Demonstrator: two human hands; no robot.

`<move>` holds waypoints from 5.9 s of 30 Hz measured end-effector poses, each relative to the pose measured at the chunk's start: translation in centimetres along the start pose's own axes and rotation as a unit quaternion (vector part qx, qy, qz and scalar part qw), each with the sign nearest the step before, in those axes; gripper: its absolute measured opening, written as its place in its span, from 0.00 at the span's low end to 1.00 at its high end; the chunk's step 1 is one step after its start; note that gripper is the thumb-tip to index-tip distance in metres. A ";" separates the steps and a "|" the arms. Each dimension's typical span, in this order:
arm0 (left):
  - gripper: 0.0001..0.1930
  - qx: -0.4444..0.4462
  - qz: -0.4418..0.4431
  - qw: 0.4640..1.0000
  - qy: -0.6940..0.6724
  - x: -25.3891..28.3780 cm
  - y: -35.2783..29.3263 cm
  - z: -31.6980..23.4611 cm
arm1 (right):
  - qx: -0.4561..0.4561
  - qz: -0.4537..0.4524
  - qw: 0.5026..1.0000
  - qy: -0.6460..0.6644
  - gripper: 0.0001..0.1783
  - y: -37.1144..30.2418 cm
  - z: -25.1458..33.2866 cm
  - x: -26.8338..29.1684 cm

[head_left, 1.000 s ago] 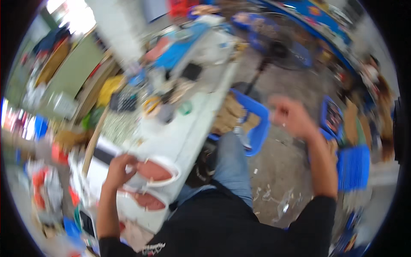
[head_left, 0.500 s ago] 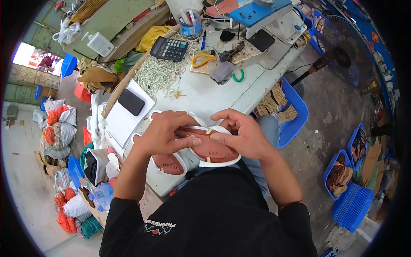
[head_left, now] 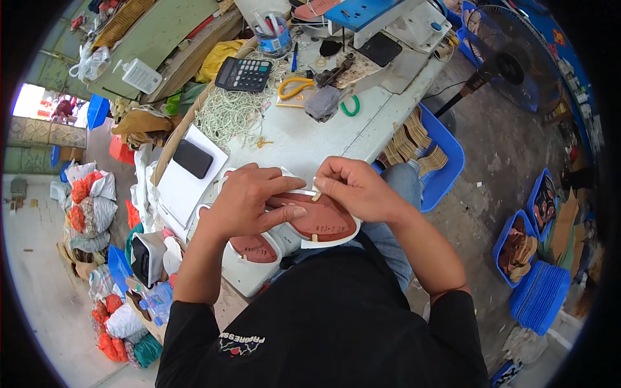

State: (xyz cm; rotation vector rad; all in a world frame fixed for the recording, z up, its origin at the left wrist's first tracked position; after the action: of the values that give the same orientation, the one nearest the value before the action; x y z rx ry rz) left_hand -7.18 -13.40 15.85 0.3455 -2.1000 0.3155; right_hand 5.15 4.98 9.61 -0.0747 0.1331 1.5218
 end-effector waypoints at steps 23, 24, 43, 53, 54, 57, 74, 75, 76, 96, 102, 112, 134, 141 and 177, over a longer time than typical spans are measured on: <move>0.21 0.074 -0.009 0.989 -0.126 -0.8 1.5 -0.5 | 0.361 -0.144 0.821 -0.418 0.09 -3.8 2.3 -2.0; 0.21 0.064 -0.023 0.992 -0.107 -0.9 1.6 -0.3 | 0.359 -0.110 0.821 -0.430 0.11 -3.8 2.8 -1.9; 0.20 0.239 0.164 0.729 -0.620 -5.3 -0.9 -1.0 | 0.004 -0.181 0.940 0.288 0.17 -3.2 -2.2 0.7; 0.21 0.239 0.025 0.714 -0.657 -5.7 -1.3 -1.0 | 0.074 -0.107 0.986 0.105 0.18 -4.8 -1.4 -1.3; 0.21 0.236 0.023 0.720 -0.652 -5.5 -1.3 -1.3 | 0.077 -0.107 0.987 0.095 0.18 -4.8 -1.4 -1.3; 0.16 0.250 0.018 0.717 -0.650 -5.0 -1.2 -1.6 | 0.048 -0.115 0.988 0.086 0.15 -4.8 -0.3 -1.2; 0.20 0.184 -0.188 0.795 -0.547 -5.1 -2.2 -1.6 | 0.269 -0.132 0.947 -0.118 0.20 -5.7 4.6 -0.5; 0.20 0.161 -0.176 0.802 -0.548 -5.2 -2.0 -1.9 | 0.273 -0.134 0.943 -0.136 0.20 -5.9 4.8 -0.5; 0.20 0.137 -0.165 0.808 -0.549 -5.2 -1.8 -2.3 | 0.277 -0.137 0.938 -0.155 0.19 -6.0 4.9 -0.5; 0.08 0.026 -0.266 0.956 -0.118 -5.8 -1.7 -6.7 | 0.207 -0.153 0.903 -0.343 0.10 -5.5 5.5 -2.1; 0.08 0.081 -0.274 0.948 -0.142 -6.3 -2.3 -6.2 | 0.175 -0.149 0.912 -0.340 0.11 -5.2 4.5 -3.7; 0.28 0.194 0.098 0.701 -0.679 -3.5 -5.1 1.7 | 0.030 -0.218 0.975 -0.037 0.10 -6.1 -0.2 -1.7; 0.19 0.095 -0.017 0.948 -0.304 0.4 5.7 8.0 | 0.026 -0.226 0.957 0.177 0.15 0.4 -4.1 0.1; 0.19 0.050 -0.016 0.946 -0.321 0.7 12.5 9.3 | 0.079 -0.250 0.948 0.182 0.13 2.8 -4.5 4.6; 0.05 0.221 -0.008 0.815 -0.536 -0.6 7.5 10.7 | 0.135 -0.458 0.876 -0.063 0.29 9.8 -2.8 4.0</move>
State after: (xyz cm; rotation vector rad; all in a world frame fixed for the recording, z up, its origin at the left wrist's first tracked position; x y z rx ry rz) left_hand -17.98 -10.17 9.13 0.9962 -3.1129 0.7251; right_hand -4.59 9.02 6.67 0.1703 0.1719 0.5415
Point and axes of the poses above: each hand's wrist, its own y-axis towards the middle knuckle, its own x-axis out of the back of the hand, z = x × y, the point moved 3 cm from there along y, towards the middle knuckle, and after that the axes turned 11 degrees about x, right-handed, at the moved point
